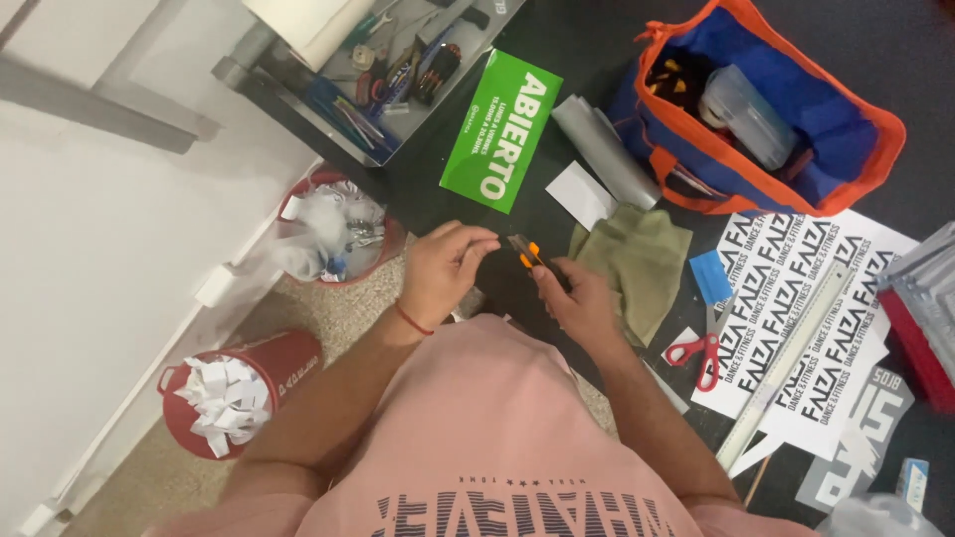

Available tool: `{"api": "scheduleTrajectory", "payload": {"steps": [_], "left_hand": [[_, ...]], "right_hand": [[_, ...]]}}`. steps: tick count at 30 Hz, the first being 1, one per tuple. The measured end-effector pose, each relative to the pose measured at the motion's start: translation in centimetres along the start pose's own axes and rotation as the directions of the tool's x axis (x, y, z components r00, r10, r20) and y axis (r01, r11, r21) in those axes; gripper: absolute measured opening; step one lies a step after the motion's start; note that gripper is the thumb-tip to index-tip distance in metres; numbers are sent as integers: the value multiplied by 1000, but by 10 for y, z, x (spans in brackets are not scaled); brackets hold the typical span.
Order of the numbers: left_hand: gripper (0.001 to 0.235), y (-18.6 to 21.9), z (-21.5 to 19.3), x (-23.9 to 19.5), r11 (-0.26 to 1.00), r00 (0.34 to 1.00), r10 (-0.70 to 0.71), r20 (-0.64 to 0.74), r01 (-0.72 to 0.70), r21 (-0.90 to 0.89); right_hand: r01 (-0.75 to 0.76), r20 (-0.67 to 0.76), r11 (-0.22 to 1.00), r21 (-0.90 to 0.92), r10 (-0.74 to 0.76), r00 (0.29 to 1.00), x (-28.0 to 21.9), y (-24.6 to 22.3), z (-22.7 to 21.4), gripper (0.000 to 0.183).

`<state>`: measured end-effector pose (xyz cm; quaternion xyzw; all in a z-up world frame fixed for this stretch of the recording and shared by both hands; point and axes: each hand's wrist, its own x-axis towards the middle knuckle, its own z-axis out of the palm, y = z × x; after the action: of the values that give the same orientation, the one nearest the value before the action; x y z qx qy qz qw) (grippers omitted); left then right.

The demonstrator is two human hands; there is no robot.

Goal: The person is cutting individual labels from a larger printed sheet and peeling the backing off to prepare them for use.

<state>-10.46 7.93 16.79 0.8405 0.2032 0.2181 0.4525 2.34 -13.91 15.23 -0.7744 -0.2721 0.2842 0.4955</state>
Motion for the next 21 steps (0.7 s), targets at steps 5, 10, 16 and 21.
{"api": "scheduleTrajectory", "payload": {"steps": [5,10,16,21], "left_hand": [[14,6,-22,5,1000,1000,27,1,-27,-6],[8,-14,-41,18,997,996,45,72,-49,56],[8,-55,-62,25,885,956,285,74,-292,363],[8,-81,-93,41,930,965,261,5,-252,269]], "right_hand": [[83,16,989,-124,-82,997,11,3,15,38],[102,16,975,-199,-101,995,21,-26,34,41],[57,51,957,-285,-44,998,38,-52,70,41],[22,-13,953,-301,-27,1000,45,-46,97,47]]}}
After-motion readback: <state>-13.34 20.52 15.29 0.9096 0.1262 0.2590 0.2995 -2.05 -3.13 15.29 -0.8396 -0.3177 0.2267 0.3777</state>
